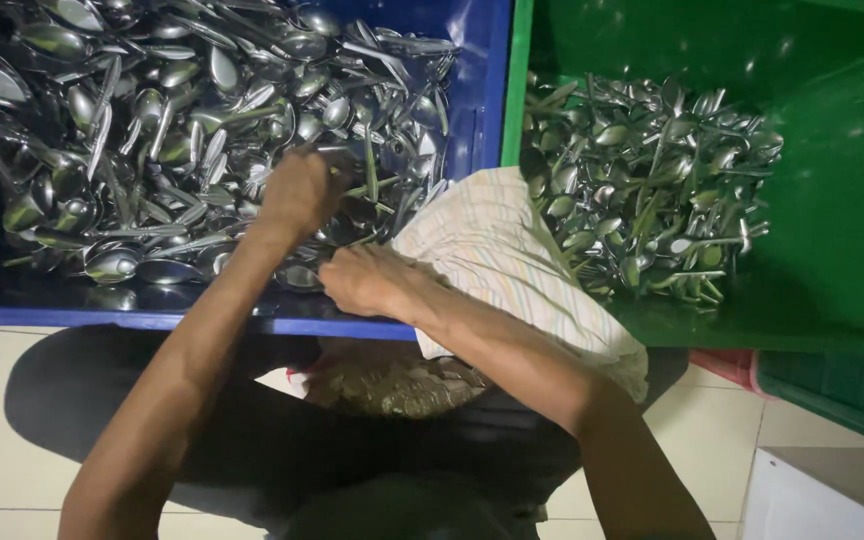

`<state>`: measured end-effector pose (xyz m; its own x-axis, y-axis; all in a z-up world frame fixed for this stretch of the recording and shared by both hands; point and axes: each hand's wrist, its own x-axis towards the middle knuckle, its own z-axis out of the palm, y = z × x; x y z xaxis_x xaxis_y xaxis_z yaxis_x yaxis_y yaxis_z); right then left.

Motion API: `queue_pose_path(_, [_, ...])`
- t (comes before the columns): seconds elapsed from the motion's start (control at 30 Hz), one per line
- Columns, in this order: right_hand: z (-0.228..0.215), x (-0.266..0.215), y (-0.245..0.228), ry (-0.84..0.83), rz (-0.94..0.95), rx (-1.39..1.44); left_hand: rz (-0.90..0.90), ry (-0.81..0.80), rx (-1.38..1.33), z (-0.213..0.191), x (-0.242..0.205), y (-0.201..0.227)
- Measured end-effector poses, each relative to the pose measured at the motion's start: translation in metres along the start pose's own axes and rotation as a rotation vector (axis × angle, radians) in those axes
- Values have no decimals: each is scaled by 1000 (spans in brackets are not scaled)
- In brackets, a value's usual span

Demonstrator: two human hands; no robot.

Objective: Wipe metal spoons with a cloth and move them from one bin to another.

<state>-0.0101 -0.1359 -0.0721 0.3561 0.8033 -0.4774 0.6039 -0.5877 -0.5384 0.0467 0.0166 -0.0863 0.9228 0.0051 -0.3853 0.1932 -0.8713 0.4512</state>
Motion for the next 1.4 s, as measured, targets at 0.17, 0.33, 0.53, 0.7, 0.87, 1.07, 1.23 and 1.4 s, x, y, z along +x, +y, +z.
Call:
queue_pose_path(0.17, [-33,-16,-21,-25,25,23,64,3,244,-35,-8,76])
queue_pose_path(0.33, [-17,-7,-14,-26,87,119,147,67,337,81,67,18])
queue_pose_path(0.53, [-12,-1,-21,-25,275,247,81,162,301,99,81,33])
queue_pose_path(0.7, [-23,-3,-25,-89,315,247,119,315,362,118,90,22])
queue_pose_path(0.87, [-8,3,-24,-129,346,289,196,151,445,183,124,-33])
queue_pose_path(1.07, [6,9,-16,-97,317,163,401,1667,951,199,132,-28])
queue_pose_path(1.23, [-23,-5,-40,-24,349,132,124,520,158,115,83,38])
queue_pose_path(1.4, [-9,12,-27,-51,357,193,109,633,256,140,103,32])
